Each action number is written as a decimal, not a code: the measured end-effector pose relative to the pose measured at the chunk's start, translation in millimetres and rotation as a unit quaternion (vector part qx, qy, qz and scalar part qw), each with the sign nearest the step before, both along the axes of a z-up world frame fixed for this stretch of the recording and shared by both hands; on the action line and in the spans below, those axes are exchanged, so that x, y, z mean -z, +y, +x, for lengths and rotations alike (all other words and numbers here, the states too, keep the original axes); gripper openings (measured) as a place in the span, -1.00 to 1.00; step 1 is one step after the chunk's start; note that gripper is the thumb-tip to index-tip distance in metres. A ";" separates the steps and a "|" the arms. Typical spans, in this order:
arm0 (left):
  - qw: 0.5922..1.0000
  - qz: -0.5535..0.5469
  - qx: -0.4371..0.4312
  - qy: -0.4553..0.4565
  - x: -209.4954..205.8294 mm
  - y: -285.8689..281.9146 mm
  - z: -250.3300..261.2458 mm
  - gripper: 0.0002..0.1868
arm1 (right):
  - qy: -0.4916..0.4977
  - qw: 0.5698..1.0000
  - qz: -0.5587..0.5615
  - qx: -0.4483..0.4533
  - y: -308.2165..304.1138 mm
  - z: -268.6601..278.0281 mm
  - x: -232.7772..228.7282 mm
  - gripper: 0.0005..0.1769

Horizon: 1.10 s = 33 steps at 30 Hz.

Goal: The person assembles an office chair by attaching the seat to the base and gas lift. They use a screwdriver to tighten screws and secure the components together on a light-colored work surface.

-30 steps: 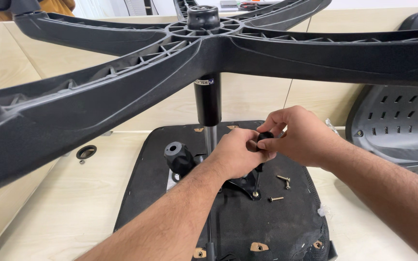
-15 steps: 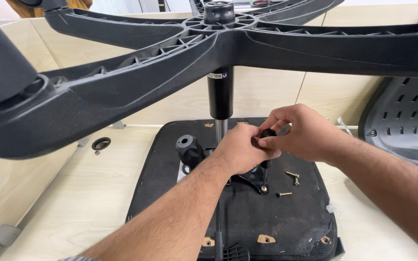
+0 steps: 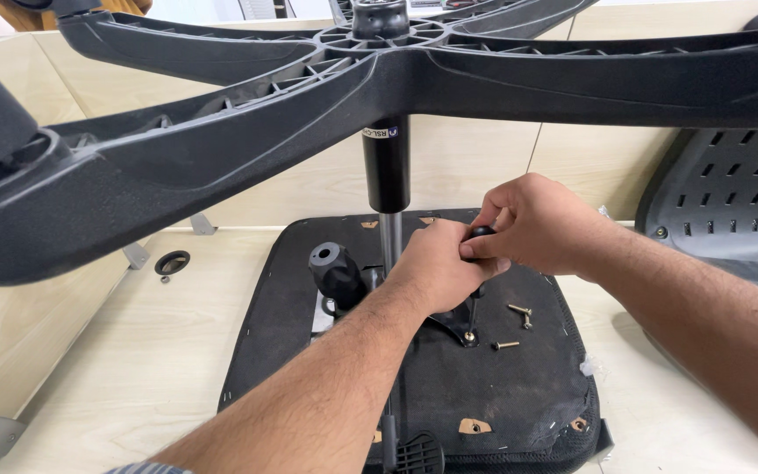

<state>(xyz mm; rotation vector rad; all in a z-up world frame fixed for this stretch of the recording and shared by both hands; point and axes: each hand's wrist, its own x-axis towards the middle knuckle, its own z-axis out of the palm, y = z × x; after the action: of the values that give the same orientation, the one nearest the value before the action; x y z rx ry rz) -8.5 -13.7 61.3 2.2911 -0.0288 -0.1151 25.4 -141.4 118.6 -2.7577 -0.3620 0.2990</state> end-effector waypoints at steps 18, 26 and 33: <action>0.999 0.010 0.006 -0.033 -4.3 -0.7 -2.1 -0.65 | -0.025 0.999 -0.035 -0.026 -1.3 -5.8 -15.3 -0.62; 1.000 0.011 0.005 -0.016 0.5 -0.8 -3.1 -0.65 | -0.014 0.999 -0.034 -0.029 -2.4 -6.1 -8.6 -0.64; 1.000 0.005 0.007 -0.021 0.1 0.6 -3.2 -0.66 | -0.015 0.999 -0.021 -0.031 -2.0 -4.0 -8.2 -0.65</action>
<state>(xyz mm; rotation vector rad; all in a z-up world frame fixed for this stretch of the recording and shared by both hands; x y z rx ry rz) -11.6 -13.1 61.3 2.3031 -0.0663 -0.0757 21.4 -143.4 126.7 -2.7998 -0.4537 0.2827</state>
